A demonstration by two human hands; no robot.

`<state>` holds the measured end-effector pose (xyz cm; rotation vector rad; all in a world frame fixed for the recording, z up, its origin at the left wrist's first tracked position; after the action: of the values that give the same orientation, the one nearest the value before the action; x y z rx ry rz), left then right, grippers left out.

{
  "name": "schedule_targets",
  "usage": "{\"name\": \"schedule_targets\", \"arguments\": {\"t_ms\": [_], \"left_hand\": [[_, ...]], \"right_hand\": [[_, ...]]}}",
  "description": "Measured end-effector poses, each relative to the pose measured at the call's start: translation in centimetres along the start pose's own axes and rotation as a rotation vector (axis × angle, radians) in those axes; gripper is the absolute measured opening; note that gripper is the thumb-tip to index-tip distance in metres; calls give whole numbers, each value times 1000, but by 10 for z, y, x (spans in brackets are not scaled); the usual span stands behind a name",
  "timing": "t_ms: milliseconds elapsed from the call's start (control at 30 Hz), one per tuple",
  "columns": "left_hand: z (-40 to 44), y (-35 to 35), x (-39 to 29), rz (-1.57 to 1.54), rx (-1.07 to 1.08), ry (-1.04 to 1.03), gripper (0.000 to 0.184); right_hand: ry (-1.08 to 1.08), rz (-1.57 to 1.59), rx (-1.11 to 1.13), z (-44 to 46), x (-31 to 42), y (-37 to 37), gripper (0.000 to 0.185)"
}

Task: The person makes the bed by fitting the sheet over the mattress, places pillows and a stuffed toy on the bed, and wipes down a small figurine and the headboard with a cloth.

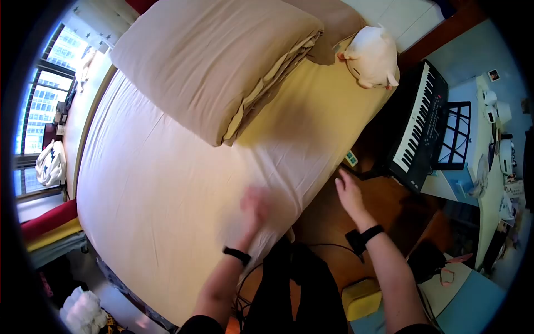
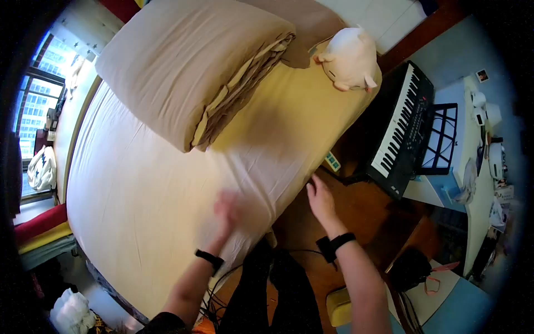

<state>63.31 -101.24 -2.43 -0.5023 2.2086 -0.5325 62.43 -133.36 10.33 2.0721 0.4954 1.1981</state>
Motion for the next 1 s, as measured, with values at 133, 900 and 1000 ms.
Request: {"name": "schedule_targets", "arguments": {"t_ms": [133,900,1000], "left_hand": [[34,-17,-101,1673,-412,-648,52],[204,-305,-10,1810,-395,-531,52],[206,-467,34,1540,370,-729,43]], "right_hand": [[91,-50,-86,55,18,6,49],[143,-143,-502,373,-12,295,51],[116,201,-560,330,-46,359,59]]}}
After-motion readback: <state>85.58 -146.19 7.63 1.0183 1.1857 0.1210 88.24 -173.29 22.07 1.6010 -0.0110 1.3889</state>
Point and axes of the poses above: each hand's wrist, its own z-axis towards the middle knuckle, its own y-axis out of the back of the hand, x = y × z, the point moved 6 cm from there along z, towards the middle knuckle
